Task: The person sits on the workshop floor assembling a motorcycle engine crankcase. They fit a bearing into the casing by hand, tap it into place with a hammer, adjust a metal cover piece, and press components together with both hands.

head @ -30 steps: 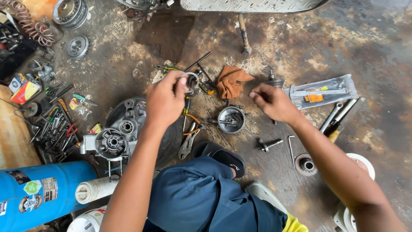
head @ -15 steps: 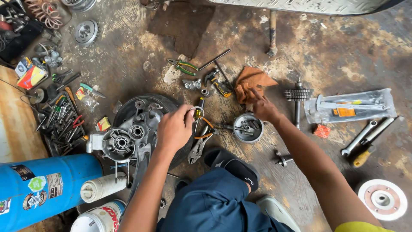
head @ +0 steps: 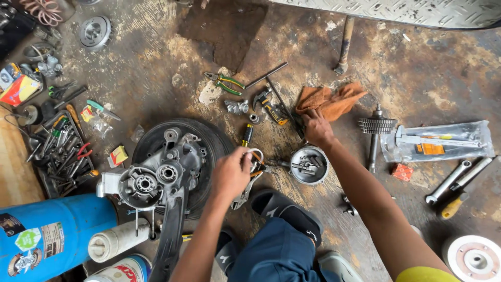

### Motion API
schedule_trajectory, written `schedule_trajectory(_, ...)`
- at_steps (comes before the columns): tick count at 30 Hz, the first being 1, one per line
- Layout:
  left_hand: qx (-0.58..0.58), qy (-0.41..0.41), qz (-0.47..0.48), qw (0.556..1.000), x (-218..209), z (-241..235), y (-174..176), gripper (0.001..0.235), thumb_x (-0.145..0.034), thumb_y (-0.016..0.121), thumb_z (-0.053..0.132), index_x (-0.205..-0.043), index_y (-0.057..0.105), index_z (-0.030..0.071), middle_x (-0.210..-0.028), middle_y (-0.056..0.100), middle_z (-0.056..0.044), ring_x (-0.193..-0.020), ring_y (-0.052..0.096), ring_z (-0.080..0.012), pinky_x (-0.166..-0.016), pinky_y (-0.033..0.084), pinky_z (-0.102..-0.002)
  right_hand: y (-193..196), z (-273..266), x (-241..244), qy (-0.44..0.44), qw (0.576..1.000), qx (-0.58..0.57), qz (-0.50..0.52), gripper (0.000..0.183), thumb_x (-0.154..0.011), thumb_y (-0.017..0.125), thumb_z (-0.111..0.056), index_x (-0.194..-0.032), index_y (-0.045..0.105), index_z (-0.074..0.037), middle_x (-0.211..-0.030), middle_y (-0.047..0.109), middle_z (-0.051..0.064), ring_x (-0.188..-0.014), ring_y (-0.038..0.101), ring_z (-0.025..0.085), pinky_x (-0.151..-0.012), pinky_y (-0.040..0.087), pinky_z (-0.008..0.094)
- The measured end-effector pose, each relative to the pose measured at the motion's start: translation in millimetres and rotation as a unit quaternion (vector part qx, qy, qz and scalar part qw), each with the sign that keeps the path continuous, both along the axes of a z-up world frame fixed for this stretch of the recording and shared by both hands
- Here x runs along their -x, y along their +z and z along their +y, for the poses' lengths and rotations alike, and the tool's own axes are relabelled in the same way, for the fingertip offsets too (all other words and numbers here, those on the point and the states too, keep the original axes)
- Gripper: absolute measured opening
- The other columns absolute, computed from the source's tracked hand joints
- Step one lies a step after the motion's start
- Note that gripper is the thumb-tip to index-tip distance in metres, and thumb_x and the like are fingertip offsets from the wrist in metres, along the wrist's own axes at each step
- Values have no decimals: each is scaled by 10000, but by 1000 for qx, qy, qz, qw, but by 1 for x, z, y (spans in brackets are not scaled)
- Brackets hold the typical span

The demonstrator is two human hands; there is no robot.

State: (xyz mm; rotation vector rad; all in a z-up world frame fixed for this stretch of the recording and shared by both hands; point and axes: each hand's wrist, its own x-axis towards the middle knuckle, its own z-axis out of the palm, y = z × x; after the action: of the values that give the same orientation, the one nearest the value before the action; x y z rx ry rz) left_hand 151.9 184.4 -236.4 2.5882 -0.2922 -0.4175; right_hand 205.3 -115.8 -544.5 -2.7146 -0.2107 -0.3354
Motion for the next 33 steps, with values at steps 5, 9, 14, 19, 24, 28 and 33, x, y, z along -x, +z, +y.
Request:
schedule_trajectory(5,11,-9,-12,1000,9,5,-5,206,-981,574,256,-1099,735,205,-806,795,-47,-862,766,-367,-764,600,-514,-24,8,-28,-49,961,90,258,477,-821,616,-394,-1292,651,-328,-1369,488,0,-1278,501,280,-1003,491,484)
schedule_trajectory(9,26,15,-25,999,7,18,-3,189,-977,588,241,-1089,734,195,-786,786,-66,-848,762,-369,-741,596,-515,-29,7,-41,-65,941,105,315,545,-775,684,-336,-1317,633,-346,-1388,425,19,-1312,453,298,-1004,492,509)
schedule_trajectory(14,45,10,-63,997,14,29,17,176,-974,603,233,-1076,737,180,-750,777,-61,-833,760,-358,-717,595,-529,-24,1,-42,-33,937,159,310,767,-725,851,-528,-1370,562,-232,-1432,443,59,-1357,447,318,-962,501,558)
schedule_trajectory(19,91,40,-150,984,27,41,5,141,-947,662,205,-1020,777,169,-808,758,-91,-829,744,-364,-731,607,-447,-43,9,-44,-73,945,138,288,840,-784,745,-424,-1430,419,3,-1357,504,185,-1300,536,398,-994,536,548)
schedule_trajectory(24,129,68,-171,974,35,57,-9,132,-919,700,193,-1002,798,164,-780,714,-115,-822,725,-385,-725,590,-472,-13,8,-28,-111,942,173,264,747,-852,706,-365,-1419,361,-23,-1269,544,190,-1195,612,424,-912,568,536)
schedule_trajectory(28,177,148,-195,953,44,67,-19,139,-908,741,190,-1018,825,184,-672,698,-62,-717,735,-302,-688,600,-409,58,2,11,-154,939,99,289,561,-893,671,-444,-1280,405,-136,-1172,656,190,-1049,727,452,-865,570,570)
schedule_trajectory(33,240,255,-185,918,53,85,-5,143,-903,751,209,-1032,806,183,-599,702,-31,-641,738,-257,-665,591,-405,129,46,66,-154,964,-42,213,606,-813,753,-419,-1234,384,-187,-1006,752,177,-982,737,489,-890,559,599)
